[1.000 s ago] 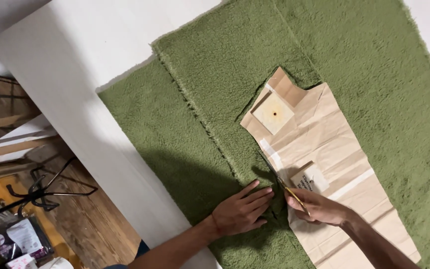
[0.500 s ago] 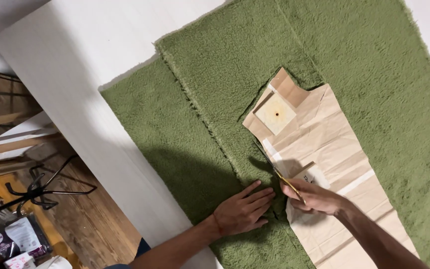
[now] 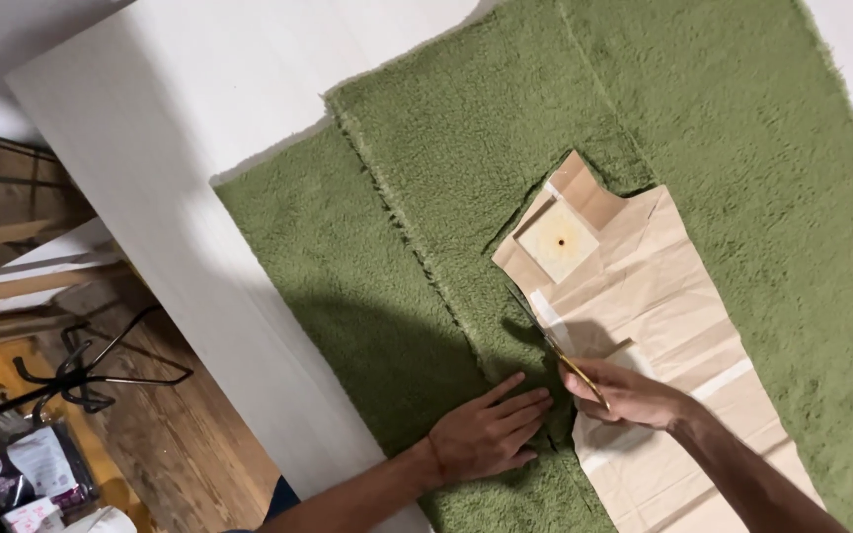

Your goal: Cutting out a garment piece from green fuzzy fabric using a paper pattern and fabric shears.

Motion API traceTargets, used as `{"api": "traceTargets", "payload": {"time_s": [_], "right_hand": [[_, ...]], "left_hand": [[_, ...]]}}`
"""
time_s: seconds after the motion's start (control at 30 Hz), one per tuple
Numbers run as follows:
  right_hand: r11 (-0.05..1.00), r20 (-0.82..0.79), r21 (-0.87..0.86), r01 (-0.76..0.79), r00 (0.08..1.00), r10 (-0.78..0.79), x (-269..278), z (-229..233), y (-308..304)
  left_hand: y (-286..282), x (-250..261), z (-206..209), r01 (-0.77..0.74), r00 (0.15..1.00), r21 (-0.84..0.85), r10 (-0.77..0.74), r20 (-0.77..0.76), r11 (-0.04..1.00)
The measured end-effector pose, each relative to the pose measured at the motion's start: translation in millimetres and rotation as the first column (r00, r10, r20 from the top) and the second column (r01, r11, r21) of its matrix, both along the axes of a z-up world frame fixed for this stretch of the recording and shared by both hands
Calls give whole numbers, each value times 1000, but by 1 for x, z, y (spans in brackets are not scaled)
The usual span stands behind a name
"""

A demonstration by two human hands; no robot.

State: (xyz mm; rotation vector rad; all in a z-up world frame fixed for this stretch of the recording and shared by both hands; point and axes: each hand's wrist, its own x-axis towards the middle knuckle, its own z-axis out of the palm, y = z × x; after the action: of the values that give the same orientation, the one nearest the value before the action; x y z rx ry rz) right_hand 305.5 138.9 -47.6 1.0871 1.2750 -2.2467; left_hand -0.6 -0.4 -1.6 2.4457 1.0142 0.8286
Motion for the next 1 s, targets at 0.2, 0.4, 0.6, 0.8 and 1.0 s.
{"api": "traceTargets", "payload": {"time_s": [0.2, 0.4, 0.6, 0.8, 1.0], "right_hand": [[997, 205, 17, -78, 976, 73, -36, 36, 15], [998, 74, 8, -59, 996, 58, -28, 23, 25], [988, 200, 68, -136, 972, 120, -43, 34, 33], [988, 147, 85, -127, 983, 114, -43, 28, 36], [982, 242, 61, -179, 957, 159, -61, 37, 43]], "left_hand": [[1, -1, -1, -10, 1000, 5, 10, -12, 1000], [2, -3, 2, -7, 1000, 32, 8, -17, 999], [0, -1, -5, -4, 1000, 19, 5, -30, 1000], [0, -2, -2, 16, 1000, 0, -16, -22, 1000], [0, -1, -2, -24, 1000, 11, 24, 6, 1000]]}}
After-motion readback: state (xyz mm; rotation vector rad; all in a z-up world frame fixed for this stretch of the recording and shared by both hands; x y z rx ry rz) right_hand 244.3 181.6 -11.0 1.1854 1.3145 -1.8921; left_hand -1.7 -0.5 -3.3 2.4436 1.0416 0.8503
